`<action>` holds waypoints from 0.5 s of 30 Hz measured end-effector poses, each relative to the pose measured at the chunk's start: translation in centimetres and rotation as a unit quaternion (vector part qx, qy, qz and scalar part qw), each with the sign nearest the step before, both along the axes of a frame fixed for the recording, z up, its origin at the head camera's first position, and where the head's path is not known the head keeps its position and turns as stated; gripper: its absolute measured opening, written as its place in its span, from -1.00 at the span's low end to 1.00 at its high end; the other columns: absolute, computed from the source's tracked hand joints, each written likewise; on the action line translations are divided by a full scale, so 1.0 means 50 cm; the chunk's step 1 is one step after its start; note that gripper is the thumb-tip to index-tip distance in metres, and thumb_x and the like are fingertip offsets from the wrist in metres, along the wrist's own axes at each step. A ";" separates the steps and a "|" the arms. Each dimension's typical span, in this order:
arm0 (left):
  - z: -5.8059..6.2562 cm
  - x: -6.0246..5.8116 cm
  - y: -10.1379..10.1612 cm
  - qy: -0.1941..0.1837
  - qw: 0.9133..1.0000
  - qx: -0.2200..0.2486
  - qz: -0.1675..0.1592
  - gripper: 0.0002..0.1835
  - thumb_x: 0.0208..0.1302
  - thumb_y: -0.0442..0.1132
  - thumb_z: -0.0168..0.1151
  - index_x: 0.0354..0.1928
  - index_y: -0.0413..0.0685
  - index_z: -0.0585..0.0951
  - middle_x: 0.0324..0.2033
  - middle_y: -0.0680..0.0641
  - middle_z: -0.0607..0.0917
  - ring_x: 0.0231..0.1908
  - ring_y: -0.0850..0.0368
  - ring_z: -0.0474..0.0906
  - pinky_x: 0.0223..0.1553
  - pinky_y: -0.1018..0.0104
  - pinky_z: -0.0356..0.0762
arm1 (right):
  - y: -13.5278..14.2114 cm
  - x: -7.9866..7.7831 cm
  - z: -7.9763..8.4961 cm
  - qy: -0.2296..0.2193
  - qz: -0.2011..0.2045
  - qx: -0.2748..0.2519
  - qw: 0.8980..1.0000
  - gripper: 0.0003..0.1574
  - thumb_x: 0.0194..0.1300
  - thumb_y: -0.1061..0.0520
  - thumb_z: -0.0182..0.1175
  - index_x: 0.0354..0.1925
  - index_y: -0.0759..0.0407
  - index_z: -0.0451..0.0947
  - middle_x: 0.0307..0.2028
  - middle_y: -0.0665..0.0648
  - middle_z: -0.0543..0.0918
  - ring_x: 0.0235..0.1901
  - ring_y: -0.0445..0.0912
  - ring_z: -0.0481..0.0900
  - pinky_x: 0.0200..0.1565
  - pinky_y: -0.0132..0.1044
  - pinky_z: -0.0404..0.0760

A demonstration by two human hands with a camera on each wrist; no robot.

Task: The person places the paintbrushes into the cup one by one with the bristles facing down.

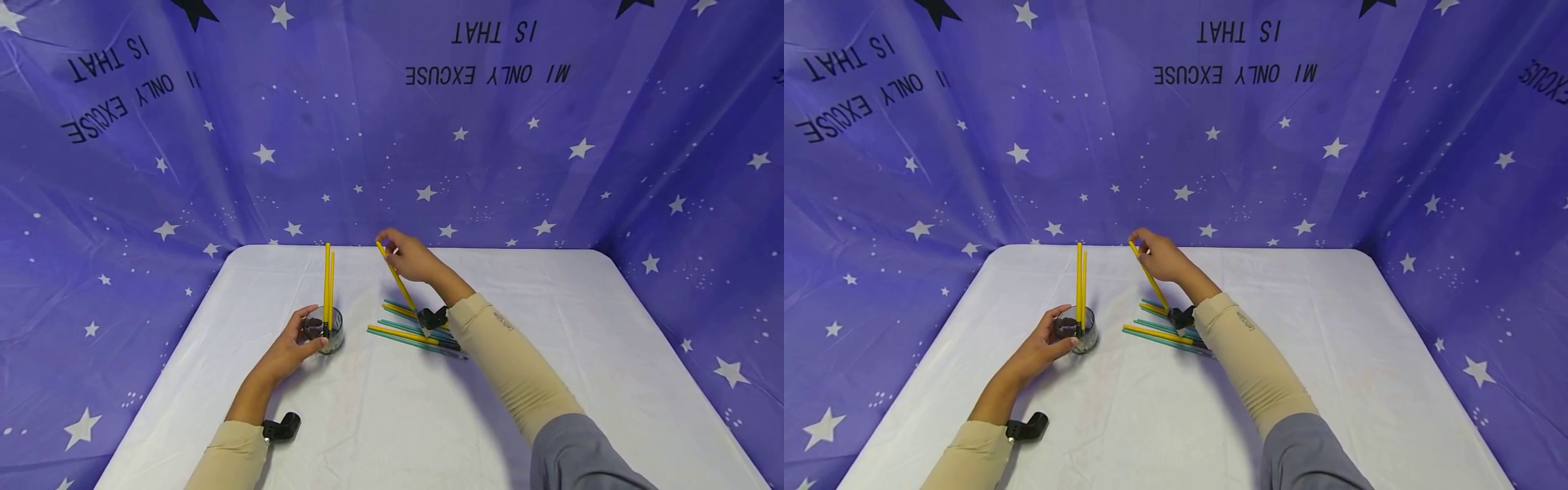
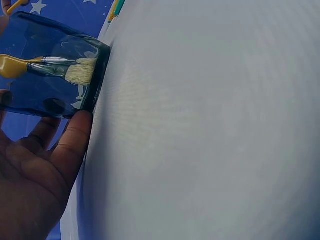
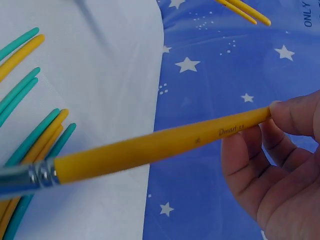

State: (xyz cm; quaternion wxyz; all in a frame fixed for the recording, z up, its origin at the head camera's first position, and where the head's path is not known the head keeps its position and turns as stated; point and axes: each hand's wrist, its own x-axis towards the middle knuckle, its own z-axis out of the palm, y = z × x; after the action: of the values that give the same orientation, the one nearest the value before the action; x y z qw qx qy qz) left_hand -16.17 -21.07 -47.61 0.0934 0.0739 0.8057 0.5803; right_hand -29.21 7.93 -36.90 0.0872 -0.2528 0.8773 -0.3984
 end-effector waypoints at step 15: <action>0.007 0.005 0.002 0.003 1.000 0.018 -0.005 -0.15 0.28 -0.30 0.32 0.50 -0.03 0.07 0.23 -0.37 0.39 0.20 -0.28 0.37 0.24 -0.18 0.13 | -0.029 0.028 0.016 -0.027 -0.035 -0.134 0.990 -0.63 0.48 0.29 0.02 0.19 0.07 0.34 -0.17 0.19 0.48 -0.20 0.02 0.59 -0.22 -0.14 0.66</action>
State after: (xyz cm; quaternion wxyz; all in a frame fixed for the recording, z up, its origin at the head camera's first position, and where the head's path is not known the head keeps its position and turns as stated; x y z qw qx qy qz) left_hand -15.92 -20.99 -47.25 0.0923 0.0812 0.7951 0.5938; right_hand -27.83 6.47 -36.08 0.0626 -0.2209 0.8214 -0.5220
